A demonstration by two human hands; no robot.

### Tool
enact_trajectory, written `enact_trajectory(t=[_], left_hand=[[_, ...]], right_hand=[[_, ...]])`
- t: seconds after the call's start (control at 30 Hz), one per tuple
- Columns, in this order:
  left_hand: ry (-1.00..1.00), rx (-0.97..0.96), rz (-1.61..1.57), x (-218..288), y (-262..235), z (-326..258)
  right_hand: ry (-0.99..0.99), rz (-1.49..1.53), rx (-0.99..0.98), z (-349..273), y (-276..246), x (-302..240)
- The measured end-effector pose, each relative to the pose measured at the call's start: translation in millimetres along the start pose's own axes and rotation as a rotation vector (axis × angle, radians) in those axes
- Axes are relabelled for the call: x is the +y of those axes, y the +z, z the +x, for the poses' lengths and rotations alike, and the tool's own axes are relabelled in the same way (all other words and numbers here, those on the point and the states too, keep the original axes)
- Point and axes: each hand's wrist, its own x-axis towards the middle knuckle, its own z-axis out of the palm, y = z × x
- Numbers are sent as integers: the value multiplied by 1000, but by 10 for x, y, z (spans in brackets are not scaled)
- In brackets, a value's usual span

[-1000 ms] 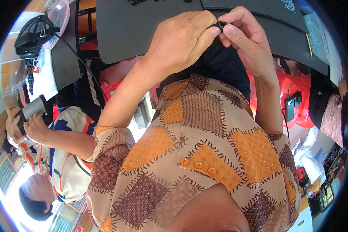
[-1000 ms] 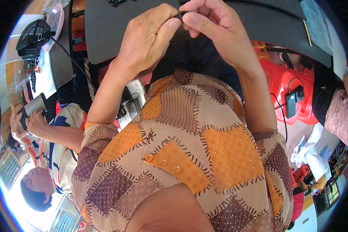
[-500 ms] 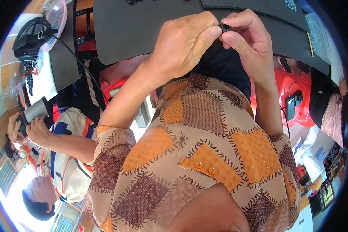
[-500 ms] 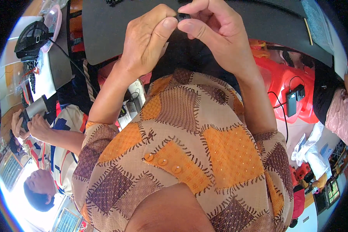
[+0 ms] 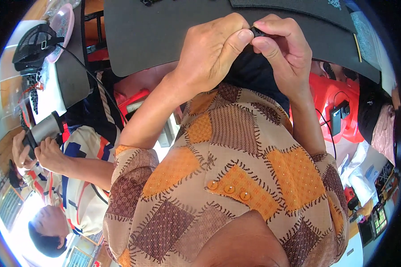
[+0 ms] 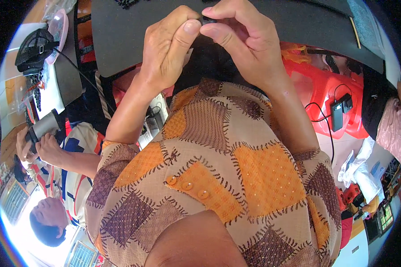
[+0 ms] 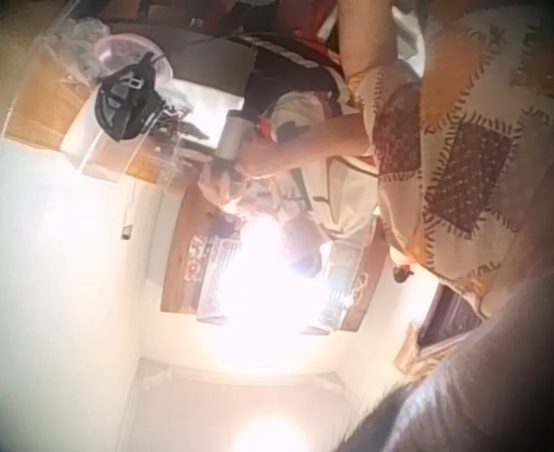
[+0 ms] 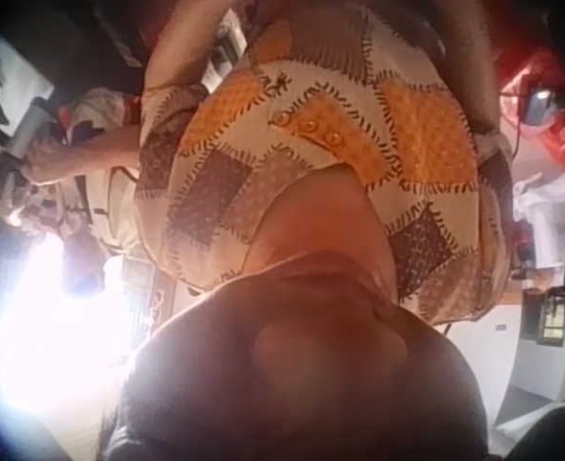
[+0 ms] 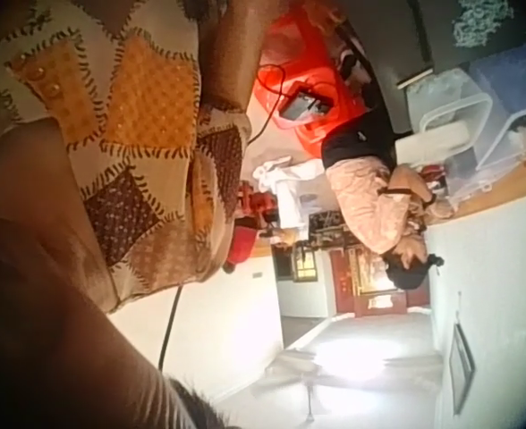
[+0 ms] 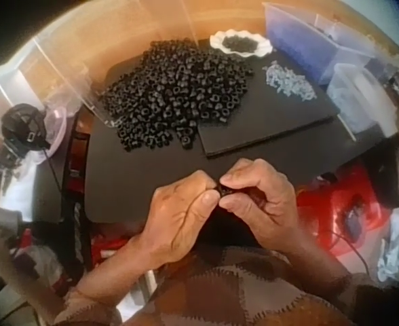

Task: The person assembles small black plastic components by hand at a workstation.

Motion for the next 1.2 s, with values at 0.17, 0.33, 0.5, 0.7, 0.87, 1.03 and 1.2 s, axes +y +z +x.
enact_trajectory(t=[0.17,0.33,0.5,0.7,0.87,1.03,1.2], left_hand=[[-18,5,-29,-30,0,0],[96,22,7,-112,-9,37],[109,-70,48,-98,-70,85],[-14,-139,-3,-145,-106,140],[-275,-103,-251,-210,-101,143],[-298,149,-681,-213,7,129],[-260,175,-755,-274,34,97]], right_hand=[[-134,-15,-30,67,8,17],[0,30,-77,90,-58,2],[-43,-33,-139,96,-138,23],[39,-16,-100,130,-148,84],[200,48,39,147,-61,65],[93,63,85,172,-50,143],[67,60,85,239,-23,39]])
